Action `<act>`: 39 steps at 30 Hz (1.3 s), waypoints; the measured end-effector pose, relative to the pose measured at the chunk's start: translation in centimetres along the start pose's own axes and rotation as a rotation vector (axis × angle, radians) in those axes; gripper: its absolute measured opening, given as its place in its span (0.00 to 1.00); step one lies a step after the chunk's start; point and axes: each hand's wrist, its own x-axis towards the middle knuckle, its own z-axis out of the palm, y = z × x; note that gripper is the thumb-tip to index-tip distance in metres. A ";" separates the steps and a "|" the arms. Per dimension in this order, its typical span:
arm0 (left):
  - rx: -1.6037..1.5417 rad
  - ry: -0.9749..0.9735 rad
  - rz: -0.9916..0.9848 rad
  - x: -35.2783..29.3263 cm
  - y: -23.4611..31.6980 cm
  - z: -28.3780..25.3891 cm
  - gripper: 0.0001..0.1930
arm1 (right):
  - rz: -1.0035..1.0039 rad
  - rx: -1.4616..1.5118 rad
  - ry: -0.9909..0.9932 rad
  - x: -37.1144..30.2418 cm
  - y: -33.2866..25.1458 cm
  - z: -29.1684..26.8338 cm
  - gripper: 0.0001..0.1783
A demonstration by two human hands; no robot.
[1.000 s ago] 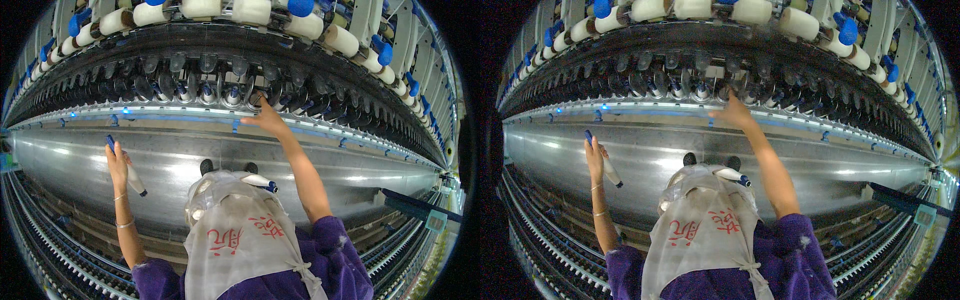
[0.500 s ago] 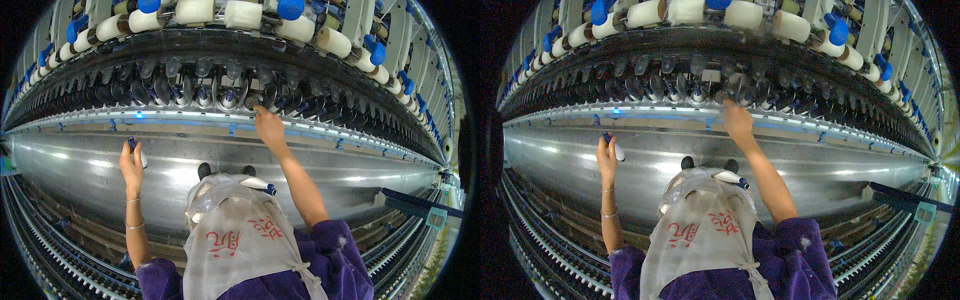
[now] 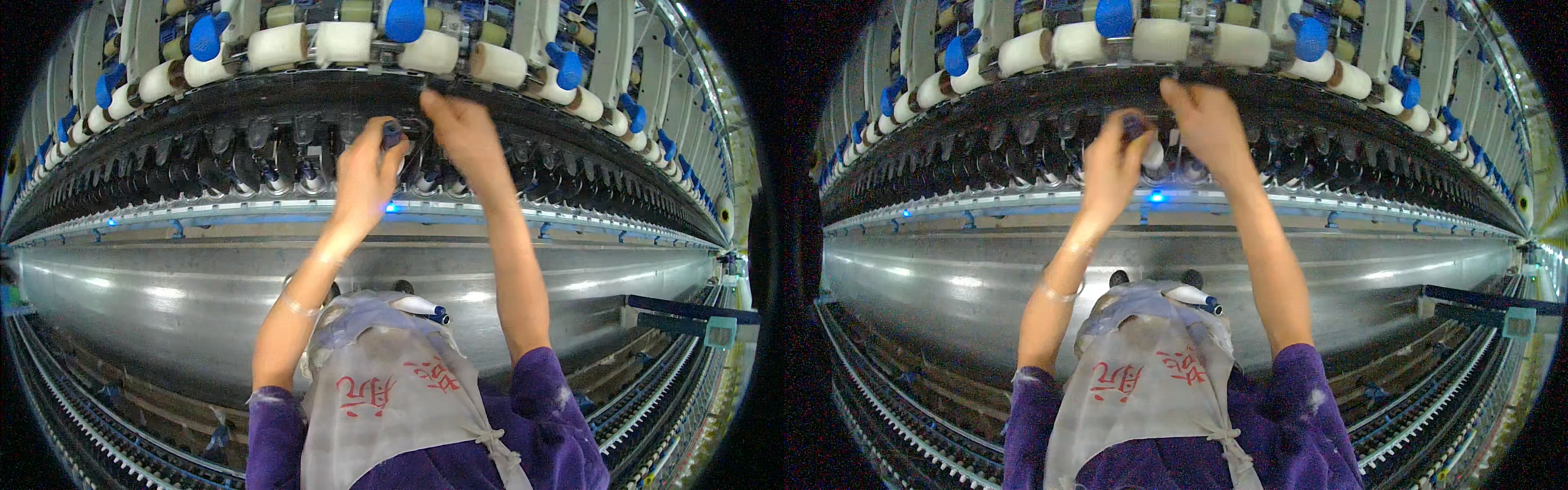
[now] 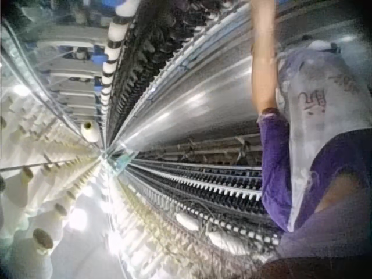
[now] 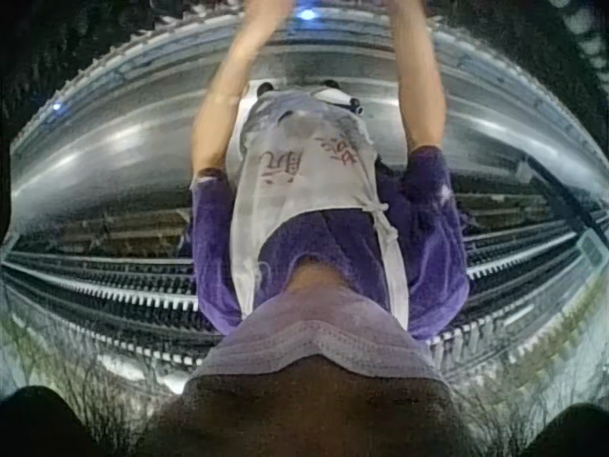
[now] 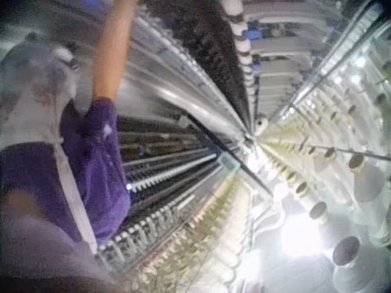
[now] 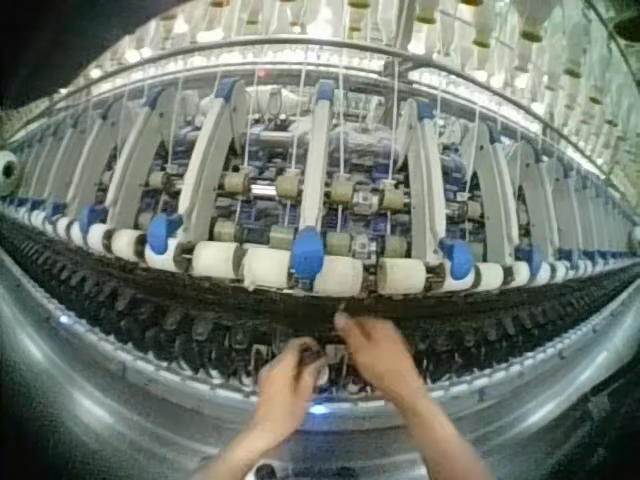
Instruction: The person works along a circular spinning machine, repeatedly reaching into the lower section to thread or tie yarn and adjust small components. They use a blue-handled tool to manipulate parts and occasionally reach up to the upper spindles to guide yarn. The task continues along the machine's circumference without a visible final state.
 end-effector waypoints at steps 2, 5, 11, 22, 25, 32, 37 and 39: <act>0.116 -0.143 -0.121 -0.1 -2.7 2.9 0.09 | -0.157 0.060 0.025 -0.6 -3.4 -3.1 0.20; 0.213 -0.156 -0.129 -2.9 -5.6 5.4 0.18 | -0.478 0.005 0.097 -2.9 -7.5 -6.7 0.17; 0.269 -0.090 -0.179 -5.4 -8.5 7.2 0.15 | -1.041 -0.883 0.151 -4.7 -12.3 -7.0 0.08; 0.268 -0.181 -0.161 -10.7 -4.2 0.6 0.20 | -0.922 -0.852 0.491 -2.1 -0.9 -6.4 0.04; 0.340 -0.614 -0.433 -9.8 -1.9 -5.8 0.15 | -0.763 -0.501 0.328 -5.4 7.1 -0.2 0.04; 0.379 -0.006 0.297 6.3 4.6 -7.6 0.28 | -0.744 -0.737 -0.354 -6.5 -0.9 -1.2 0.05; 0.671 0.019 0.265 8.9 3.7 -8.2 0.06 | -0.860 -1.285 0.319 4.7 -9.9 -6.9 0.06; 0.448 -0.177 0.111 5.8 1.0 -8.9 0.01 | -0.656 -1.103 0.235 7.7 -9.2 -5.4 0.07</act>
